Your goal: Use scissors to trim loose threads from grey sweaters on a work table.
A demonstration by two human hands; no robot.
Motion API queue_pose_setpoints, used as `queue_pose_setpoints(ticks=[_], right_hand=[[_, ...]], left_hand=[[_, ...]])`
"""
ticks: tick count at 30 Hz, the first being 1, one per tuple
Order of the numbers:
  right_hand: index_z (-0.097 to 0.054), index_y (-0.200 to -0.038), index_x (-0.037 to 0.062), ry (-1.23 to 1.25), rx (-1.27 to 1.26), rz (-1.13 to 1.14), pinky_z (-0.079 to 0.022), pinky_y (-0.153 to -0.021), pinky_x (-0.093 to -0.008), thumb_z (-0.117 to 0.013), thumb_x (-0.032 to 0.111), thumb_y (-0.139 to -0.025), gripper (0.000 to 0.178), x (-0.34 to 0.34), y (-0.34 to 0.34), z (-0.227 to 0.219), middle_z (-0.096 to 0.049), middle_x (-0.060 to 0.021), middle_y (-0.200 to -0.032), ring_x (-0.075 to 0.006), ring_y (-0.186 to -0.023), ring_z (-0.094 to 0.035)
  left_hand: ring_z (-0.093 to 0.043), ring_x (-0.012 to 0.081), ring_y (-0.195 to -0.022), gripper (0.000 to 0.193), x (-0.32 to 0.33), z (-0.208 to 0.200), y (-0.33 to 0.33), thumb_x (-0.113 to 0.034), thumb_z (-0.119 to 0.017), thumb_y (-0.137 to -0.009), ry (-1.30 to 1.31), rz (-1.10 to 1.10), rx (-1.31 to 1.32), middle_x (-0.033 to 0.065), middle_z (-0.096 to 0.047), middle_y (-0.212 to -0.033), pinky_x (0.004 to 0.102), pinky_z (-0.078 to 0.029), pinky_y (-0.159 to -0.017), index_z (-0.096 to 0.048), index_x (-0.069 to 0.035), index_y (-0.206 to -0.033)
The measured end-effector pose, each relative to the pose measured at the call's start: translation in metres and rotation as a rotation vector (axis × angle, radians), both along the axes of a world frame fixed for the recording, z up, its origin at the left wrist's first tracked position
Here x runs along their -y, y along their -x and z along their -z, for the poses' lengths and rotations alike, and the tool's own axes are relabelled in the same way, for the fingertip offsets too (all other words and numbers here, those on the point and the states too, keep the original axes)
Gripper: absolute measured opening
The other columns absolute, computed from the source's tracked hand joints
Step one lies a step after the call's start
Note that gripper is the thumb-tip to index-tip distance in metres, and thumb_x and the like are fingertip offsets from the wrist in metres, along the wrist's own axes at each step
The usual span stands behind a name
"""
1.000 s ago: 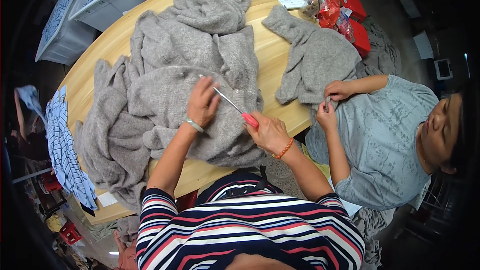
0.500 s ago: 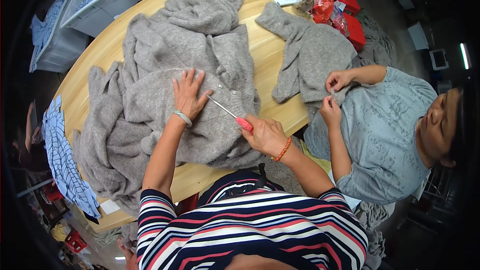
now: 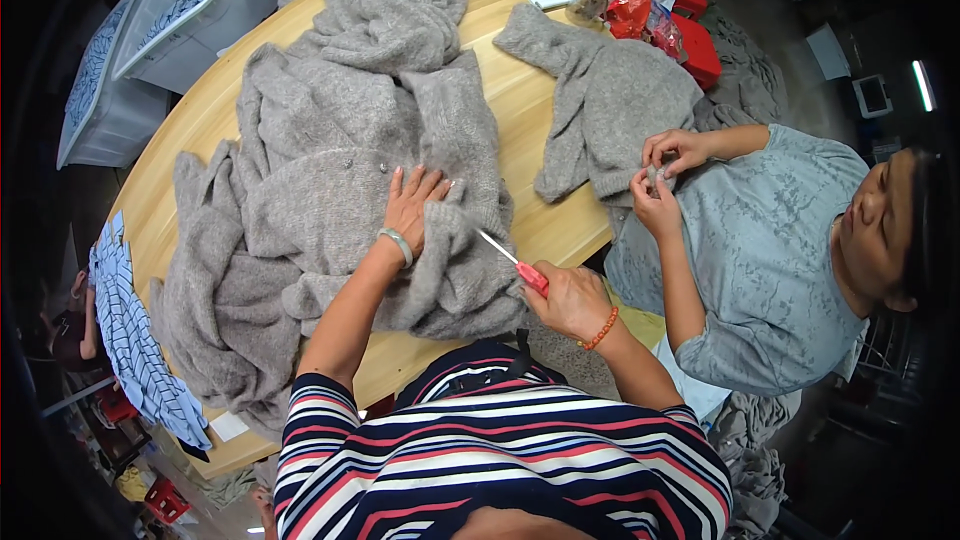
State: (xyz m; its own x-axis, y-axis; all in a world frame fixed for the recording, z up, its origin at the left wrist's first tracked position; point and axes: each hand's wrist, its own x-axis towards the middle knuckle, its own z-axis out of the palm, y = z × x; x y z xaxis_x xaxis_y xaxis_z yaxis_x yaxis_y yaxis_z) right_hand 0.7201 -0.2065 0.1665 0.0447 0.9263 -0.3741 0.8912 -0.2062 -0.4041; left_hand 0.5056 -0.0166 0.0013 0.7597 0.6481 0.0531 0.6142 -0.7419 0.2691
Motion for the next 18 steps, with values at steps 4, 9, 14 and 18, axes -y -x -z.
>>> queue_pose_setpoints(ticks=[4, 9, 14, 18], right_hand=[[-0.064, -0.099, 0.0083, 0.0, -0.05, -0.029, -0.053, -0.07, -0.053, -0.065, 0.033, -0.091, 0.027, 0.009, 0.0, 0.006, -0.068, -0.0219, -0.077, -0.0444, -0.074, -0.067], [-0.064, -0.1, 0.009, 0.037, -0.086, 0.058, -0.052, -0.074, -0.0533, -0.064, 0.035, -0.091, 0.028, 0.016, -0.003, 0.008, -0.068, -0.0225, -0.081, -0.0448, -0.079, -0.067], [-0.064, -0.1, 0.009, 0.056, -0.104, -0.008, -0.053, -0.075, -0.053, -0.063, 0.035, -0.091, 0.028, 0.031, 0.0, 0.002, -0.069, -0.0224, -0.084, -0.0428, -0.083, -0.068], [-0.064, -0.098, 0.0088, 0.019, -0.072, 0.05, -0.051, -0.068, -0.0524, -0.066, 0.034, -0.09, 0.027, 0.042, 0.0, -0.005, -0.068, -0.0205, -0.077, -0.0419, -0.075, -0.067]], left_hand=[[-0.03, 0.0362, -0.145, 0.055, 0.003, -0.001, 0.007, -0.041, -0.051, -0.094, 0.053, 0.042, 0.089, 0.0085, -0.044, -0.152, 0.0586, -0.008, -0.121, -0.053, -0.014, -0.141], [-0.026, 0.0327, -0.148, 0.057, 0.015, -0.003, 0.017, -0.046, -0.05, -0.092, 0.139, 0.116, 0.102, 0.0055, -0.044, -0.153, 0.06, -0.006, -0.119, -0.052, -0.023, -0.144], [-0.024, 0.0348, -0.148, 0.055, 0.04, -0.008, 0.017, -0.043, -0.049, -0.094, 0.029, 0.101, 0.087, 0.0063, -0.041, -0.155, 0.063, -0.004, -0.119, -0.05, -0.024, -0.146], [-0.023, 0.0371, -0.149, 0.055, 0.056, -0.022, 0.017, -0.039, -0.053, -0.094, -0.127, 0.125, 0.009, 0.0092, -0.041, -0.155, 0.0664, -0.004, -0.117, -0.049, -0.023, -0.146]])
